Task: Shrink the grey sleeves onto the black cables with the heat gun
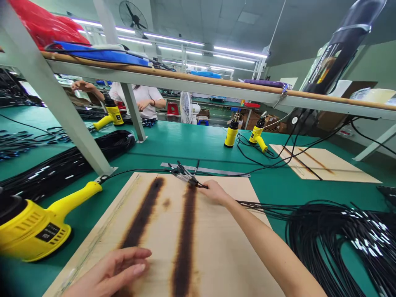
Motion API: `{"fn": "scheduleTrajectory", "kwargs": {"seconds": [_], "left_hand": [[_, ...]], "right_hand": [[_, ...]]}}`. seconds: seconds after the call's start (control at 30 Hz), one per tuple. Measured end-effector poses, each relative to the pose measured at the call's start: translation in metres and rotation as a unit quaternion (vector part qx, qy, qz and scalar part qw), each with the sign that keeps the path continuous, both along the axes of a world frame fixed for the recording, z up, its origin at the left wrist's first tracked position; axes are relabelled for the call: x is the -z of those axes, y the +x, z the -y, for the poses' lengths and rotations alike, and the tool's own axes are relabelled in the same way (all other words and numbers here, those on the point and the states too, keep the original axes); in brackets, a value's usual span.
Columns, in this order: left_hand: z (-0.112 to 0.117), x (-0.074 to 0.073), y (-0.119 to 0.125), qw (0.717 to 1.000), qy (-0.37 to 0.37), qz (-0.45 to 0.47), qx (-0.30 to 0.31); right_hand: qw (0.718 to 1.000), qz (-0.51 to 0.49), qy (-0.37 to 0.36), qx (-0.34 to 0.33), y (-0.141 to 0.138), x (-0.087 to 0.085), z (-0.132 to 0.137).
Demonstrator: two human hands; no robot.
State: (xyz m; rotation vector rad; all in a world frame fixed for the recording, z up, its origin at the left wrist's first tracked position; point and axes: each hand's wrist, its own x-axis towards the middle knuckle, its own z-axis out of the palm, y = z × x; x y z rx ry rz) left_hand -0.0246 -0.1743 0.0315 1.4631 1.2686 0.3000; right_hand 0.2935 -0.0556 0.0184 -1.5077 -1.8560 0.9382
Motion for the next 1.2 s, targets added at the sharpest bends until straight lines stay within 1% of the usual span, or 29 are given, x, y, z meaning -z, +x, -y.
{"fn": "scheduleTrajectory", "kwargs": {"seconds": [0.07,0.13,0.2,0.27,0.33,0.4,0.47,0.5,0.53,0.6,0.67,0.73,0.8,0.87,0.97,1.03,1.1,1.2], "left_hand": [[-0.009,-0.008,0.017,0.997,-0.049,0.062,-0.024],[-0.024,-0.010,0.037,0.981,-0.115,0.140,-0.061],[-0.044,-0.007,0.061,0.949,-0.198,0.221,-0.106],[-0.065,-0.002,0.087,0.912,-0.249,0.288,-0.154],[-0.085,0.004,0.114,0.881,-0.266,0.343,-0.187],[-0.100,0.006,0.137,0.851,-0.265,0.393,-0.227],[-0.107,0.006,0.150,0.820,-0.242,0.436,-0.280],[-0.108,0.005,0.152,0.807,-0.226,0.452,-0.305],[-0.107,0.003,0.151,0.797,-0.210,0.464,-0.325],[-0.101,-0.002,0.140,0.786,-0.179,0.477,-0.350],[-0.092,-0.005,0.121,0.785,-0.146,0.472,-0.374],[-0.081,-0.006,0.098,0.790,-0.119,0.449,-0.400],[-0.068,-0.002,0.076,0.799,-0.127,0.406,-0.424],[-0.054,0.004,0.055,0.804,-0.167,0.368,-0.437],[-0.037,0.011,0.028,0.817,-0.203,0.348,-0.413],[-0.028,0.010,0.013,0.830,-0.210,0.347,-0.383],[-0.022,0.005,0.000,0.843,-0.200,0.342,-0.364],[-0.014,-0.001,-0.019,0.867,-0.147,0.328,-0.345]], "right_hand": [[0.999,-0.016,0.041,0.026,0.004,-0.002,0.010],[0.997,-0.031,0.068,0.036,0.011,-0.006,0.024],[0.995,-0.039,0.090,0.035,0.014,-0.009,0.041],[0.993,-0.039,0.107,0.016,0.013,-0.009,0.059],[0.993,-0.032,0.115,-0.023,0.010,-0.004,0.076],[0.990,-0.021,0.118,-0.072,0.006,0.005,0.091],[0.987,-0.012,0.124,-0.103,0.005,0.016,0.102],[0.985,-0.006,0.131,-0.107,0.004,0.021,0.106],[0.985,0.001,0.138,-0.106,0.004,0.025,0.109],[0.983,0.025,0.150,-0.100,0.002,0.033,0.110],[0.979,0.061,0.169,-0.096,-0.002,0.039,0.108],[0.975,0.090,0.186,-0.085,-0.008,0.044,0.104],[0.972,0.108,0.197,-0.068,-0.014,0.050,0.102],[0.970,0.118,0.206,-0.048,-0.019,0.055,0.103],[0.965,0.125,0.228,-0.012,-0.019,0.061,0.110],[0.964,0.111,0.241,0.009,-0.016,0.063,0.116],[0.965,0.091,0.244,0.027,-0.012,0.063,0.122],[0.968,0.077,0.233,0.052,-0.010,0.063,0.130]]}}
